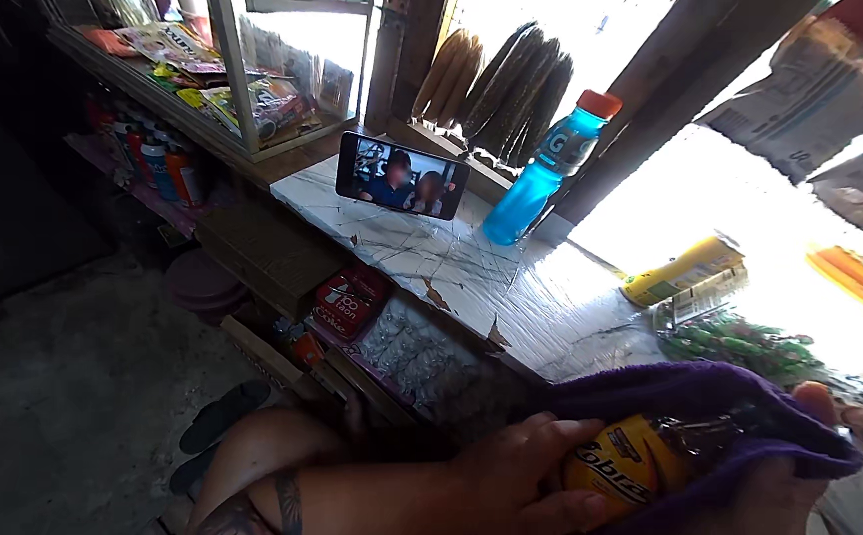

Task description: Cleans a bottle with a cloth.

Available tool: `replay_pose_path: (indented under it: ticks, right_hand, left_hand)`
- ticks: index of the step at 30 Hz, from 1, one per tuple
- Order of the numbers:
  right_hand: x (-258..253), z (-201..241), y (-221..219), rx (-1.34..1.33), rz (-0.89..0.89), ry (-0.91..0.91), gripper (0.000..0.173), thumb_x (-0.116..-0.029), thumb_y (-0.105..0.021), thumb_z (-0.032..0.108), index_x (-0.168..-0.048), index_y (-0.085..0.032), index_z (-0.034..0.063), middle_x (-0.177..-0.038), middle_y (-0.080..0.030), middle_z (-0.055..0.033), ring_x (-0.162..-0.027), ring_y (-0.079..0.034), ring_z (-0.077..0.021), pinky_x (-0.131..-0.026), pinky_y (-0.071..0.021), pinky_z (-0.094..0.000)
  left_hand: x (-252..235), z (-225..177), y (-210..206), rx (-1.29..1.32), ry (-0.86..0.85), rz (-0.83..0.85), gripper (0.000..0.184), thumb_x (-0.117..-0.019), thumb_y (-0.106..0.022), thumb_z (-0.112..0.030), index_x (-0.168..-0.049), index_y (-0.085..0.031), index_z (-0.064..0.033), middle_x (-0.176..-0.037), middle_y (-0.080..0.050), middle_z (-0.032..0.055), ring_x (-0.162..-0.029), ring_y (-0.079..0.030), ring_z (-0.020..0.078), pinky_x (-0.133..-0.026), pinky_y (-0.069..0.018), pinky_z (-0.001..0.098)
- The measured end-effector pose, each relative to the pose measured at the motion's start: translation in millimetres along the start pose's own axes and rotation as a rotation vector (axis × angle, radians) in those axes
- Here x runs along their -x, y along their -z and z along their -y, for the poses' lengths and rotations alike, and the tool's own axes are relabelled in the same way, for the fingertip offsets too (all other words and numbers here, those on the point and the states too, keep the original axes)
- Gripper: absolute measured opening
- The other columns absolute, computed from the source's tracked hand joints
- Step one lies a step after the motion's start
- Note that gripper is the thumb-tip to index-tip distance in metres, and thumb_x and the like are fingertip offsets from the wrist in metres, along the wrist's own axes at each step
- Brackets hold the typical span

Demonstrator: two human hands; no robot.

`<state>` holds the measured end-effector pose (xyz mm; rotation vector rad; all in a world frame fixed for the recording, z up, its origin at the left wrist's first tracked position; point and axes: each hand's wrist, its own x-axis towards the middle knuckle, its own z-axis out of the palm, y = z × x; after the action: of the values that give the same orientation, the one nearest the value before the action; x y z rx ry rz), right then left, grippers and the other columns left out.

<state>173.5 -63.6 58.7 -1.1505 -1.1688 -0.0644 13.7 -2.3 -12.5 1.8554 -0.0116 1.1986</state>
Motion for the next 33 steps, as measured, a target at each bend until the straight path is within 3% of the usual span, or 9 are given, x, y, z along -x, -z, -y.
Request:
replay_pose_path:
  ticks: [2, 5, 9, 11, 14, 22, 26, 29, 33]
  right_hand:
    - [5, 0, -11, -0.044, 0.008, 0.089, 0.066, -0.1084, -0.042, 0.034, -0.154, -0.017, -0.0076, -0.153, -0.043, -0.0045, -0.140, -0.042, -0.0034, -0.117, -0.0360, -0.0238]
    - [14, 6, -29, -0.140, 0.068, 0.162, 0.072, -0.1052, -0.053, 0.036, -0.158, -0.016, 0.0041, -0.158, -0.038, 0.0066, -0.143, -0.038, -0.0014, -0.119, -0.0338, -0.0251]
    - [38, 4, -44, -0.040, 0.195, 0.240, 0.067, -0.1071, -0.047, 0.029, -0.163, -0.011, 0.0303, -0.164, -0.024, 0.0200, -0.146, -0.027, 0.0058, -0.121, -0.0256, -0.0211]
    - [49, -1, -47, 0.051, 0.272, 0.289, 0.064, -0.1097, -0.040, 0.031, -0.164, -0.006, 0.0359, -0.167, -0.016, 0.0204, -0.149, -0.022, 0.0056, -0.124, -0.0196, -0.0226]
    - [67, -9, -51, 0.193, 0.319, 0.346, 0.061, -0.1112, -0.032, 0.034, -0.164, -0.003, 0.0362, -0.170, -0.010, 0.0170, -0.152, -0.016, 0.0029, -0.127, -0.0131, -0.0266]
    - [63, -10, -47, 0.223, 0.312, 0.379, 0.061, -0.1107, -0.030, 0.037, -0.164, 0.001, 0.0377, -0.170, -0.010, 0.0193, -0.150, -0.018, 0.0064, -0.126, -0.0149, -0.0234]
    - [34, 0, -36, 0.044, 0.262, 0.302, 0.063, -0.1097, -0.039, 0.031, -0.165, -0.008, 0.0310, -0.169, -0.015, 0.0167, -0.150, -0.021, 0.0026, -0.125, -0.0192, -0.0249]
    - [14, 6, -30, -0.022, 0.181, 0.246, 0.069, -0.1068, -0.046, 0.030, -0.163, -0.009, 0.0115, -0.166, -0.024, 0.0063, -0.149, -0.027, -0.0008, -0.123, -0.0254, -0.0256]
    - [7, 6, -31, -0.062, 0.156, 0.228, 0.074, -0.1068, -0.048, 0.037, -0.162, -0.007, 0.0079, -0.165, -0.025, 0.0045, -0.148, -0.028, -0.0011, -0.123, -0.0266, -0.0249]
  left_hand:
    - [0, 1, -1, -0.002, -0.013, -0.040, 0.062, -0.1072, -0.046, -0.040, -0.144, -0.045, 0.0104, -0.118, -0.062, 0.0257, -0.105, -0.065, 0.0269, -0.095, -0.0545, 0.0383]
    - [-1, 3, 1, -0.007, -0.025, -0.090, 0.058, -0.1076, -0.045, -0.036, -0.143, -0.044, 0.0102, -0.120, -0.061, 0.0253, -0.107, -0.064, 0.0245, -0.097, -0.0532, 0.0361]
    - [-3, 6, 6, 0.009, -0.027, -0.165, 0.056, -0.1075, -0.042, -0.034, -0.143, -0.042, 0.0095, -0.125, -0.058, 0.0243, -0.116, -0.061, 0.0218, -0.104, -0.0497, 0.0357]
    - [-3, 9, 8, 0.045, -0.025, -0.211, 0.055, -0.1080, -0.042, -0.032, -0.143, -0.041, 0.0101, -0.133, -0.057, 0.0244, -0.125, -0.059, 0.0204, -0.109, -0.0472, 0.0361]
    - [-4, 10, 11, 0.133, 0.004, -0.270, 0.050, -0.1095, -0.041, -0.026, -0.144, -0.038, 0.0107, -0.138, -0.054, 0.0234, -0.127, -0.057, 0.0163, -0.111, -0.0456, 0.0330]
    - [-5, 5, 9, 0.143, -0.001, -0.263, 0.046, -0.1098, -0.040, -0.019, -0.145, -0.038, 0.0099, -0.141, -0.052, 0.0238, -0.129, -0.055, 0.0177, -0.112, -0.0442, 0.0334]
    - [-2, 1, 5, 0.080, 0.005, -0.175, 0.051, -0.1094, -0.039, -0.027, -0.145, -0.040, 0.0093, -0.134, -0.056, 0.0245, -0.123, -0.059, 0.0200, -0.108, -0.0476, 0.0358]
    - [0, -2, 1, 0.088, 0.033, -0.113, 0.053, -0.1104, -0.038, -0.033, -0.145, -0.040, 0.0059, -0.131, -0.056, 0.0239, -0.119, -0.061, 0.0211, -0.104, -0.0502, 0.0373]
    - [1, -1, 1, 0.092, 0.028, -0.091, 0.053, -0.1105, -0.037, -0.034, -0.144, -0.041, 0.0062, -0.131, -0.057, 0.0239, -0.119, -0.061, 0.0209, -0.103, -0.0506, 0.0366]
